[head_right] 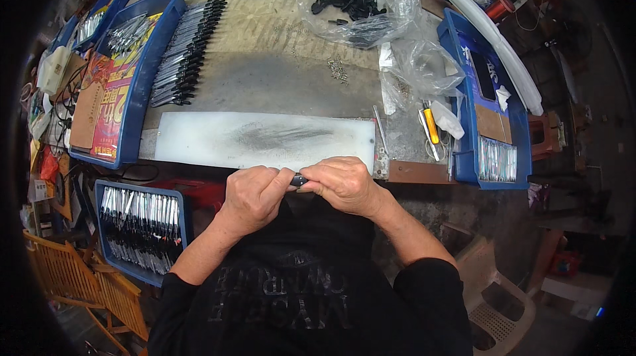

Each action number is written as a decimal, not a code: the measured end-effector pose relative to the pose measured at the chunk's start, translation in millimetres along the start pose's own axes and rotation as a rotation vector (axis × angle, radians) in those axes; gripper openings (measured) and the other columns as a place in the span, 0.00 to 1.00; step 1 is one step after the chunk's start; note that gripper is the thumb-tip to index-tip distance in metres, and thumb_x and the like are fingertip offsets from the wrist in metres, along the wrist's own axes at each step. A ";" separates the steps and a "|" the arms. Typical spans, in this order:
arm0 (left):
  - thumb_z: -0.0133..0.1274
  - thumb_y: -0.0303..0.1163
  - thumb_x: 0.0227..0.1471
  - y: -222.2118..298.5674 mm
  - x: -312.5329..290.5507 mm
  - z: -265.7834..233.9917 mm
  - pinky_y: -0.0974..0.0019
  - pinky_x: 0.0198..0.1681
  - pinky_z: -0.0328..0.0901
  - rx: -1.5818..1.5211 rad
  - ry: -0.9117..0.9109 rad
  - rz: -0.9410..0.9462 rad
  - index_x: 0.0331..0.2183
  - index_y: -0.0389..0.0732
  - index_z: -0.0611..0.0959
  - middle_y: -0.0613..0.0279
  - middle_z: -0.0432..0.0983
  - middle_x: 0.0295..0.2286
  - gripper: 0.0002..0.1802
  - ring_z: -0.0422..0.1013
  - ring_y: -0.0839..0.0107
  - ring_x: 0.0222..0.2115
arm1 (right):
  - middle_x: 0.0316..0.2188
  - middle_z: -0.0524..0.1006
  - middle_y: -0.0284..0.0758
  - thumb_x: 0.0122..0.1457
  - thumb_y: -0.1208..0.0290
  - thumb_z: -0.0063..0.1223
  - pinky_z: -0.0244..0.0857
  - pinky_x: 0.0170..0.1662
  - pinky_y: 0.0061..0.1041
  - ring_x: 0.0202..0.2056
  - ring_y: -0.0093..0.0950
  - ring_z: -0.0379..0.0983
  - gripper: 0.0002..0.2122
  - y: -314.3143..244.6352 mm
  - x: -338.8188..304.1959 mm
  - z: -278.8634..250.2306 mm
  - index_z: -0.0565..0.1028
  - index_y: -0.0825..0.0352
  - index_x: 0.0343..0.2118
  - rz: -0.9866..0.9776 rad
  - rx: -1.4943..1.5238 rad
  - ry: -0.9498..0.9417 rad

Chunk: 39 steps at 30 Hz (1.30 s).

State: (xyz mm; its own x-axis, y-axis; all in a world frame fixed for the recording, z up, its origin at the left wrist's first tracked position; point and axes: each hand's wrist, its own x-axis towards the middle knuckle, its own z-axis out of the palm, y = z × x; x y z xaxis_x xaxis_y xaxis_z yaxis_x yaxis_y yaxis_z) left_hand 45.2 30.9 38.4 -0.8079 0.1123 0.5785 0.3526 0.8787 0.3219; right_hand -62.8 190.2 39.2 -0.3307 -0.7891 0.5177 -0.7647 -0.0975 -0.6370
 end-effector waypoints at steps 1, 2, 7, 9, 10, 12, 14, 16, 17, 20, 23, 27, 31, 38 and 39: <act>0.53 0.29 0.38 -0.5 0.8 -0.5 0.70 0.14 0.58 -0.001 0.001 0.002 0.27 0.39 0.74 0.66 0.61 0.14 0.09 0.63 0.74 0.13 | 0.18 0.74 0.36 0.42 0.72 0.60 0.66 0.23 0.25 0.20 0.31 0.72 0.08 0.4 -0.7 -0.2 0.74 0.69 0.25 -0.002 -0.036 0.026; 0.53 0.30 0.39 -1.3 1.3 -1.1 0.70 0.14 0.58 0.004 -0.012 -0.002 0.26 0.39 0.74 0.66 0.60 0.14 0.08 0.62 0.74 0.13 | 0.18 0.74 0.36 0.42 0.72 0.60 0.66 0.23 0.25 0.20 0.31 0.72 0.09 0.6 -1.4 -0.5 0.74 0.69 0.25 -0.003 -0.072 0.052; 0.54 0.31 0.41 -0.2 2.5 1.5 0.71 0.14 0.57 -0.006 0.015 -0.042 0.26 0.39 0.74 0.66 0.60 0.14 0.08 0.62 0.74 0.12 | 0.17 0.74 0.35 0.42 0.71 0.61 0.66 0.23 0.24 0.20 0.30 0.73 0.09 -2.5 -3.4 -0.9 0.74 0.69 0.25 0.032 -0.113 0.074; 0.54 0.31 0.41 -0.5 2.1 2.4 0.70 0.14 0.57 -0.013 0.007 -0.061 0.26 0.38 0.75 0.66 0.60 0.14 0.08 0.62 0.73 0.12 | 0.17 0.74 0.35 0.42 0.71 0.61 0.66 0.23 0.24 0.20 0.30 0.73 0.09 -2.3 -3.1 -1.4 0.74 0.69 0.25 0.038 -0.129 0.091; 0.54 0.31 0.41 -0.6 2.8 2.2 0.70 0.14 0.57 -0.014 0.008 -0.060 0.26 0.38 0.75 0.66 0.60 0.14 0.08 0.62 0.73 0.12 | 0.17 0.74 0.36 0.42 0.71 0.61 0.65 0.22 0.24 0.20 0.29 0.73 0.09 -1.5 -3.1 -2.5 0.75 0.70 0.25 0.031 -0.123 0.077; 0.54 0.31 0.41 -0.5 4.1 0.8 0.70 0.14 0.57 -0.023 -0.007 -0.045 0.27 0.38 0.75 0.65 0.60 0.14 0.08 0.63 0.73 0.13 | 0.17 0.74 0.37 0.43 0.72 0.61 0.65 0.22 0.23 0.19 0.29 0.73 0.09 1.2 -2.1 -5.5 0.75 0.71 0.25 0.025 -0.118 0.064; 0.54 0.31 0.41 -1.4 4.6 0.5 0.70 0.14 0.58 -0.034 -0.019 -0.038 0.27 0.38 0.75 0.65 0.60 0.14 0.08 0.63 0.73 0.13 | 0.17 0.74 0.36 0.42 0.71 0.61 0.65 0.22 0.23 0.19 0.30 0.73 0.09 6.5 1.0 -10.8 0.75 0.70 0.25 -0.020 -0.099 0.001; 0.54 0.31 0.41 -1.0 4.8 0.1 0.70 0.14 0.58 -0.038 -0.032 -0.032 0.27 0.38 0.75 0.65 0.60 0.14 0.08 0.63 0.73 0.13 | 0.17 0.74 0.36 0.42 0.70 0.61 0.66 0.23 0.23 0.20 0.30 0.73 0.09 8.4 5.1 -18.0 0.75 0.70 0.24 -0.011 -0.078 -0.046; 0.54 0.31 0.41 -0.4 4.4 0.2 0.70 0.14 0.58 -0.034 -0.032 -0.036 0.27 0.38 0.75 0.65 0.60 0.14 0.08 0.63 0.73 0.13 | 0.18 0.75 0.36 0.42 0.70 0.61 0.66 0.23 0.24 0.20 0.30 0.73 0.09 8.5 6.2 -19.8 0.75 0.69 0.24 -0.001 -0.058 -0.096; 0.54 0.30 0.40 -0.3 4.2 1.4 0.70 0.14 0.58 -0.022 -0.024 -0.050 0.27 0.38 0.75 0.65 0.60 0.14 0.09 0.63 0.73 0.13 | 0.18 0.75 0.36 0.42 0.71 0.61 0.66 0.23 0.23 0.20 0.30 0.73 0.08 10.1 6.4 -16.9 0.76 0.69 0.24 -0.008 -0.043 -0.061; 0.54 0.30 0.40 -0.1 5.7 4.3 0.70 0.14 0.58 -0.005 0.004 -0.059 0.27 0.39 0.75 0.66 0.60 0.14 0.08 0.63 0.73 0.13 | 0.18 0.75 0.36 0.42 0.72 0.61 0.66 0.23 0.23 0.20 0.30 0.73 0.08 8.4 0.4 -10.0 0.76 0.69 0.24 0.006 -0.110 0.044; 0.55 0.26 0.38 -0.3 6.2 5.8 0.68 0.14 0.56 -0.043 0.027 -0.086 0.26 0.38 0.74 0.65 0.61 0.12 0.08 0.62 0.70 0.12 | 0.18 0.75 0.36 0.41 0.73 0.62 0.66 0.23 0.23 0.20 0.29 0.73 0.08 5.5 -1.0 -7.8 0.75 0.70 0.24 0.042 -0.115 0.054; 0.55 0.26 0.38 -2.1 7.6 4.7 0.68 0.14 0.56 -0.046 0.015 -0.073 0.26 0.37 0.74 0.65 0.61 0.13 0.08 0.62 0.70 0.12 | 0.19 0.75 0.37 0.41 0.72 0.61 0.67 0.24 0.25 0.21 0.31 0.73 0.09 7.1 -1.6 -8.0 0.75 0.69 0.25 0.054 -0.097 0.046; 0.53 0.30 0.41 -3.9 5.6 5.4 0.70 0.14 0.58 -0.003 -0.014 -0.033 0.27 0.38 0.75 0.66 0.61 0.14 0.08 0.63 0.74 0.13 | 0.18 0.74 0.38 0.41 0.72 0.61 0.66 0.25 0.26 0.21 0.33 0.73 0.09 14.6 4.0 -15.3 0.75 0.69 0.25 0.013 -0.067 -0.044; 0.53 0.30 0.40 -4.1 5.5 6.3 0.70 0.14 0.58 -0.003 0.000 -0.033 0.28 0.38 0.75 0.66 0.61 0.14 0.09 0.63 0.74 0.13 | 0.18 0.74 0.38 0.41 0.72 0.61 0.66 0.25 0.26 0.21 0.33 0.73 0.09 15.0 5.4 -16.2 0.75 0.69 0.25 0.013 -0.067 -0.045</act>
State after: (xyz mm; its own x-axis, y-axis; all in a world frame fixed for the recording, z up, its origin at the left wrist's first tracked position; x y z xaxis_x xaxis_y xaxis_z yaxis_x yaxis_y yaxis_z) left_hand 36.3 30.8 35.4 -0.8194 0.0833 0.5672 0.3268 0.8807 0.3428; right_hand -85.0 194.4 41.7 -0.3168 -0.8165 0.4827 -0.7966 -0.0473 -0.6027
